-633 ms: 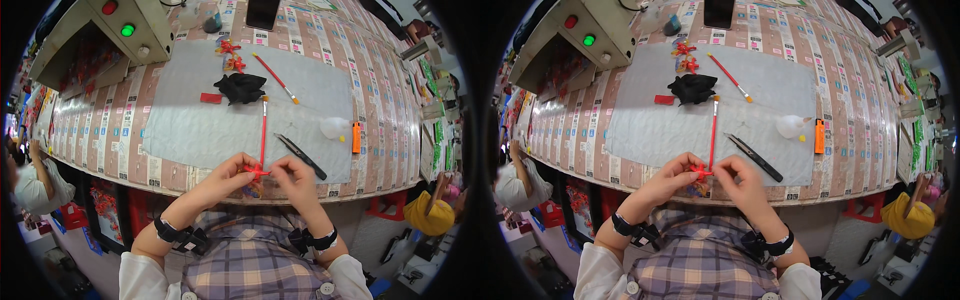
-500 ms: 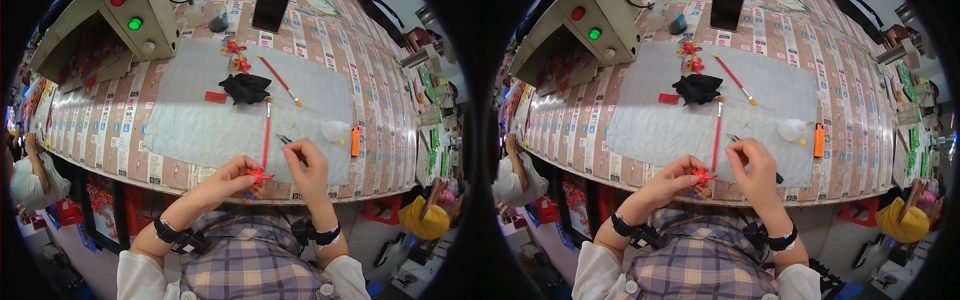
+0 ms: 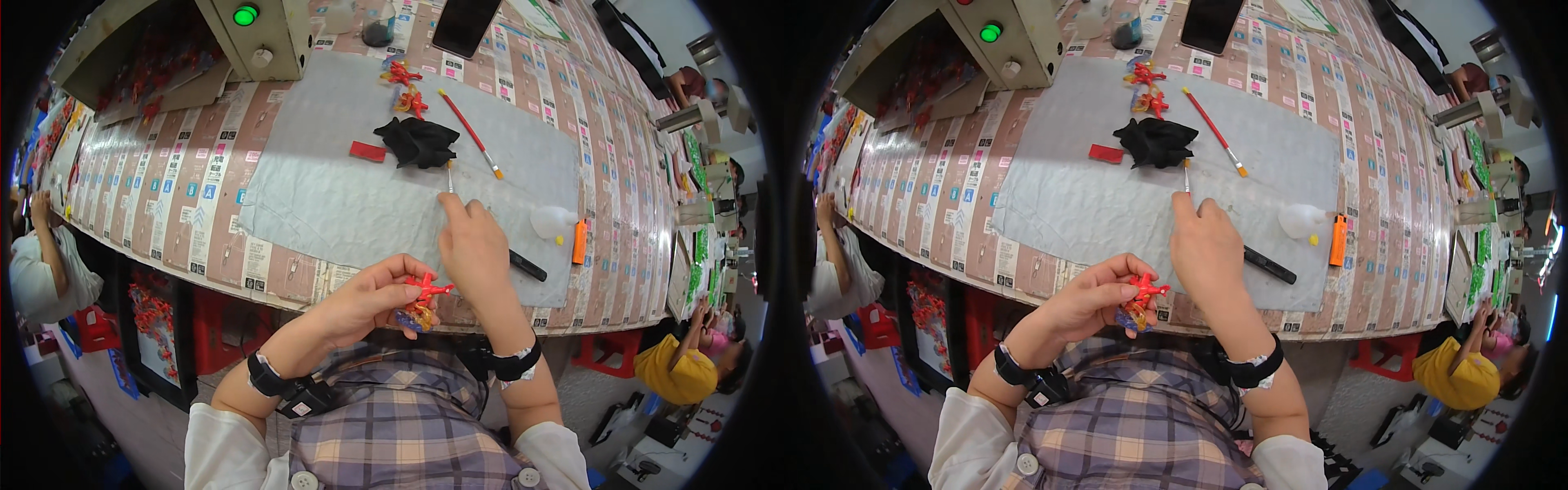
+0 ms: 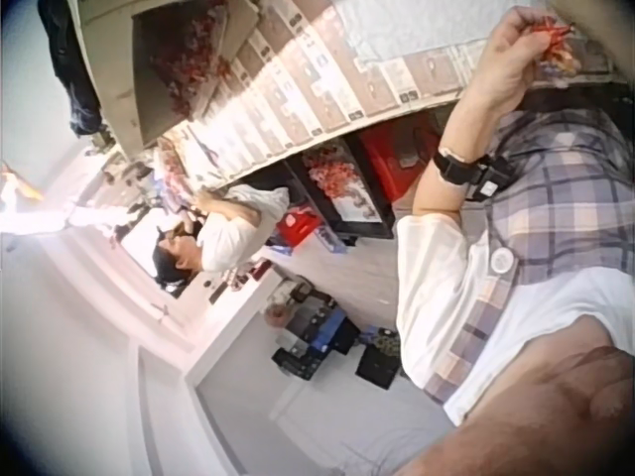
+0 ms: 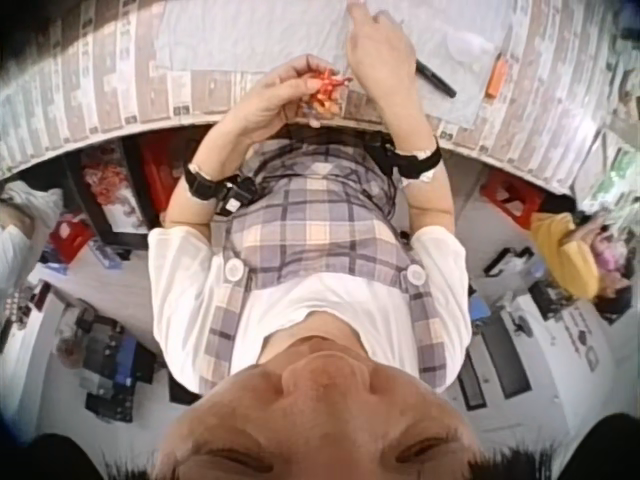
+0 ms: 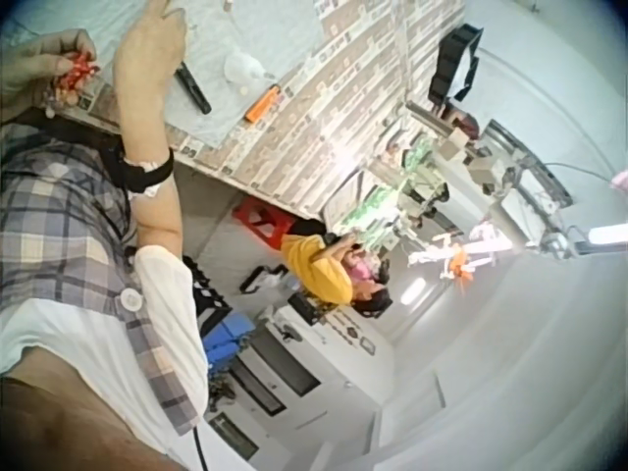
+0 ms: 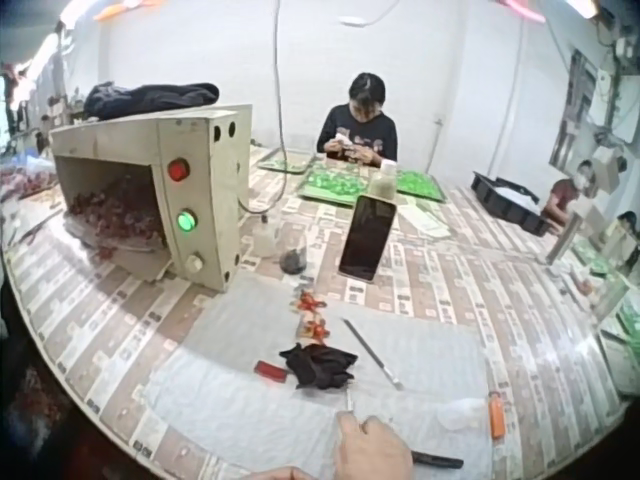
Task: Assembling small red plastic parts using glue, a brush, and tweezers at a workstation.
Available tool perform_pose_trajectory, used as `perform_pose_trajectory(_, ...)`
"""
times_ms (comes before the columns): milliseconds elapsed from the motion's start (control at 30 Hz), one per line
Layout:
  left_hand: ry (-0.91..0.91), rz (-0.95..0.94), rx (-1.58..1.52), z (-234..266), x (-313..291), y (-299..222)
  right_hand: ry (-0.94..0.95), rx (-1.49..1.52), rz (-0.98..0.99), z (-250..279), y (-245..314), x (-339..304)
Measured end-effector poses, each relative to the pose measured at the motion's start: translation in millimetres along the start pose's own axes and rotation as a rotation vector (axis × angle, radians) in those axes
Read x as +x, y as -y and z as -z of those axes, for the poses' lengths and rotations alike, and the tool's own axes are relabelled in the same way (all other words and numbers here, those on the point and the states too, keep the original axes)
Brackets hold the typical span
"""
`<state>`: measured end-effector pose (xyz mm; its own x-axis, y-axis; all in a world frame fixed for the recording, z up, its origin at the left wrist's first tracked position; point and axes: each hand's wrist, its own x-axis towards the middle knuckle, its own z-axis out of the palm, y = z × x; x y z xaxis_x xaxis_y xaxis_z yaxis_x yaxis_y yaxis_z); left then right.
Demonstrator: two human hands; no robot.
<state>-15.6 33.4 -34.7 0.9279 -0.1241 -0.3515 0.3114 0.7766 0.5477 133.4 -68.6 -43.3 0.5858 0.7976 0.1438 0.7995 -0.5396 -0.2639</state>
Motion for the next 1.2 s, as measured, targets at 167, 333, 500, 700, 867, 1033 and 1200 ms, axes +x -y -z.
perform_pose_trajectory(167,-0.123,-0.153,0.196,-4,-1,3,0.132,0.511,-0.147,31,-21,-9)
perform_pose_trajectory(333,-0.134,-0.204,0.250,-2,-3,2,0.041,1.189,-0.278,61,-9,-24)
perform_pose_trajectory(500,-0.106,-0.222,0.232,-5,-2,-1,-0.056,1.032,-0.019,88,-10,-36)
perform_pose_trajectory(700,-0.134,-0.185,0.262,-9,-2,-3,-0.157,0.883,0.183,94,2,-34)
perform_pose_trajectory(867,-0.149,-0.178,0.307,-9,-1,0,-0.138,0.731,0.253,87,14,-35)
perform_pose_trajectory(1033,-0.189,-0.191,0.336,-15,-2,-1,-0.164,0.825,0.107,87,10,-39)
perform_pose_trajectory(1200,-0.225,-0.234,0.407,-21,-4,-4,-0.170,0.906,0.041,73,8,-43)
